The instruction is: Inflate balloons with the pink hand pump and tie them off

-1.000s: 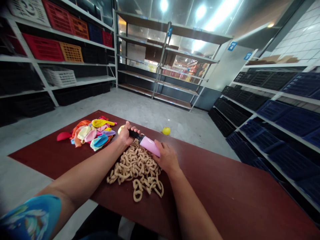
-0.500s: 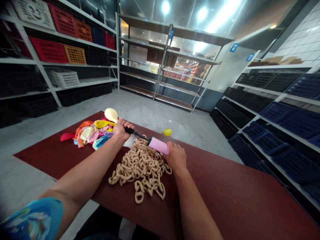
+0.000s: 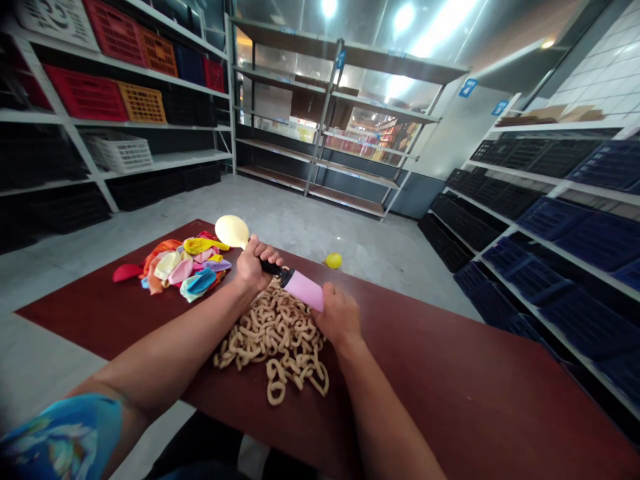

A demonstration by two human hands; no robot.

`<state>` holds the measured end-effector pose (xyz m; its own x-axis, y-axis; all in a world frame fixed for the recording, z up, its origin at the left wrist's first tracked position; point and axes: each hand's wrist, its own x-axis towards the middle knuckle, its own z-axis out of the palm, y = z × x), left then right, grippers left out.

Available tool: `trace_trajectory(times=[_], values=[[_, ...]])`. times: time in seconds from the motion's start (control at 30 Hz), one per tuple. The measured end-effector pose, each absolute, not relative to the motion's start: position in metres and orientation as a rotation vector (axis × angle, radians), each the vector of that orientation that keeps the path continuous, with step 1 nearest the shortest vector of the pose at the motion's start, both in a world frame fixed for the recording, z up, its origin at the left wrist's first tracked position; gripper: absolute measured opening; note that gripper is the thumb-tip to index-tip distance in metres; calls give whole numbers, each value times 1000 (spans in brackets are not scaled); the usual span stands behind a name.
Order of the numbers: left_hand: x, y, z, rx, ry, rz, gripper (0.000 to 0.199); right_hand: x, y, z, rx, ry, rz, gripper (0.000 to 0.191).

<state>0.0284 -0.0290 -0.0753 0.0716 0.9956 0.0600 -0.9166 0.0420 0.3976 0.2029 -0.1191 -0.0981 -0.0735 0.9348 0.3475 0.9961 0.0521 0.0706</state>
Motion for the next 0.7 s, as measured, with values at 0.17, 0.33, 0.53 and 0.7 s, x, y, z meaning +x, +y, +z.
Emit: trace_trajectory(times=[0.17,0.33,0.53,0.7], values=[[16,-24,-66,365,317,1510,48,201,-115,-96,-1956,-2124,-360,24],[-5,-10,-65,328,343,1615,47,221,-106,-96,-1975,-2134,-408,23],[-10,-1,-76,301,364,1679,46,245,-103,-100,-2094,-2099,-412,26],[2,-9,-77,319,292,1631,48,235,-106,-101,-2065,-2115,-482,26]])
